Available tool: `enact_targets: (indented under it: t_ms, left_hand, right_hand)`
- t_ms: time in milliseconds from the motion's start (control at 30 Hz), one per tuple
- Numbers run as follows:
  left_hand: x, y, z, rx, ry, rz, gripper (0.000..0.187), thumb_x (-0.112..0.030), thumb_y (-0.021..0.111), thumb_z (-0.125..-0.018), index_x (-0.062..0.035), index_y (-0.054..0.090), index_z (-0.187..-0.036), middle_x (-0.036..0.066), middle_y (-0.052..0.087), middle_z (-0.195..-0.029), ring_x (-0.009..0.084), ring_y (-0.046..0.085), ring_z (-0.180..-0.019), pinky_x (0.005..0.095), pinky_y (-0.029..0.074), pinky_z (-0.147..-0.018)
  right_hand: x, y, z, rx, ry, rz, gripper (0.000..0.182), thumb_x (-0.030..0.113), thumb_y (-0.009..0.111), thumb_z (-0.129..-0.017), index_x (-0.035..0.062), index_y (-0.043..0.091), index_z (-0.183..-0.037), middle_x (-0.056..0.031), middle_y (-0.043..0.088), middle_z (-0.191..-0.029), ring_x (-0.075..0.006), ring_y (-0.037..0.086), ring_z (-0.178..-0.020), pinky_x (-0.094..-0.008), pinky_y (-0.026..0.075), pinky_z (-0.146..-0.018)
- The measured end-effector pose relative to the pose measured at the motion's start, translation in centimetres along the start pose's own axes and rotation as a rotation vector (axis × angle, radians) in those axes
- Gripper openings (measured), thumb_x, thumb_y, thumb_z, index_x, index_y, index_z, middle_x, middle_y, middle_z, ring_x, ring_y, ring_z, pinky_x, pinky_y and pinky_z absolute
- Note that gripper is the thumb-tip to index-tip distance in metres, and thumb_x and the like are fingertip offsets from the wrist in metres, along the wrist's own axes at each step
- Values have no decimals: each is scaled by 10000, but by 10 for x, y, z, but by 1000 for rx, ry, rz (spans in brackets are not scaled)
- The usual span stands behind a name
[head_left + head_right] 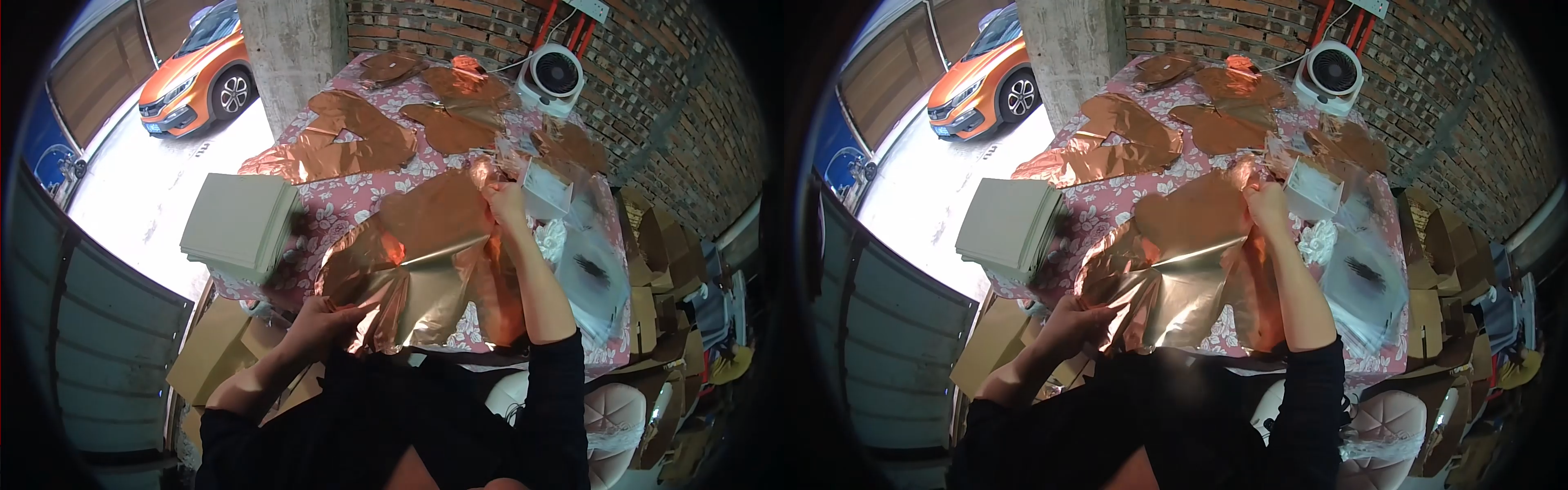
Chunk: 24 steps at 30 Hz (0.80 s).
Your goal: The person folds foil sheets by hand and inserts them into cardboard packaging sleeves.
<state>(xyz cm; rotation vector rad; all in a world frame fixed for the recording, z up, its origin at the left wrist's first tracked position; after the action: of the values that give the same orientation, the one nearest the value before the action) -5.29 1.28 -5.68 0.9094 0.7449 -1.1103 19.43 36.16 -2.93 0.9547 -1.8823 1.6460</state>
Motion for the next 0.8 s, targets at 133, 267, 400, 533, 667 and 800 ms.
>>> enact_targets:
  t_ms: [133, 267, 400, 533, 667, 800]
  left_hand:
    - [-3, -4, -12, -24, 30, -12, 169, -145, 703, -885, -2, 671, -800, 1, 537, -587, 85, 484, -464, 246, 358, -430]
    - [-10, 4, -19, 14, -3, -54, 177, -152, 717, -878, 0, 673, -800, -22, 490, -581, 61, 403, -461, 246, 291, -435]
    - [-21, 13, -16, 2, 10, -47, 178, -177, 730, -873, -20, 669, -931, -46, 483, -612, 40, 404, -469, 225, 291, -432]
    - [-26, 19, -18, 32, 6, -156, 340, -182, 714, -888, -44, 633, -1188, -49, 543, -661, 22, 488, -497, 190, 360, -436]
    - [-12, -3, -37, 97, 105, -255, 183, -102, 656, -904, -18, 642, -1065, -16, 598, -698, 55, 558, -532, 208, 439, -468]
    - [-29, 2, -32, 76, 17, -463, 149, -51, 644, -880, 0, 626, -1019, 4, 602, -718, 71, 573, -568, 215, 453, -488]
  right_hand:
    - [9, 3, -5, -47, -85, 257, 380, 322, 668, -813, -57, 686, -841, -286, 656, -820, -418, 664, -805, -493, 514, -726]
    - [27, -19, 12, -54, -138, 324, 380, 345, 643, -849, -32, 691, -872, -272, 658, -814, -435, 651, -801, -502, 511, -727]
    - [43, -60, 47, -121, -191, 355, 337, 333, 623, -879, 3, 689, -900, -226, 669, -782, -408, 657, -770, -478, 506, -684]
    - [46, -98, 92, -136, -282, 198, 271, 269, 603, -897, 15, 688, -937, -203, 673, -760, -352, 672, -708, -414, 506, -632]
    - [21, -118, 121, -106, -248, 127, 229, 185, 591, -922, -16, 676, -991, -119, 680, -705, -150, 638, -605, -299, 477, -574]
    - [5, -130, 142, -74, -177, 50, 211, 150, 587, -930, -33, 666, -1001, -82, 685, -702, -83, 602, -611, -268, 465, -569]
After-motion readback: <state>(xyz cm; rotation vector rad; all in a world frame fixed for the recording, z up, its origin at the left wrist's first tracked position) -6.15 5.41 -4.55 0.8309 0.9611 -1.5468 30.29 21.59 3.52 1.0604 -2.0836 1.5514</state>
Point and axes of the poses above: each hand's wrist, its own z-axis away from the middle knuckle, its own y-axis out of the palm, x = y × z, the point moved 10 cm from there along -z, towards the middle knuckle
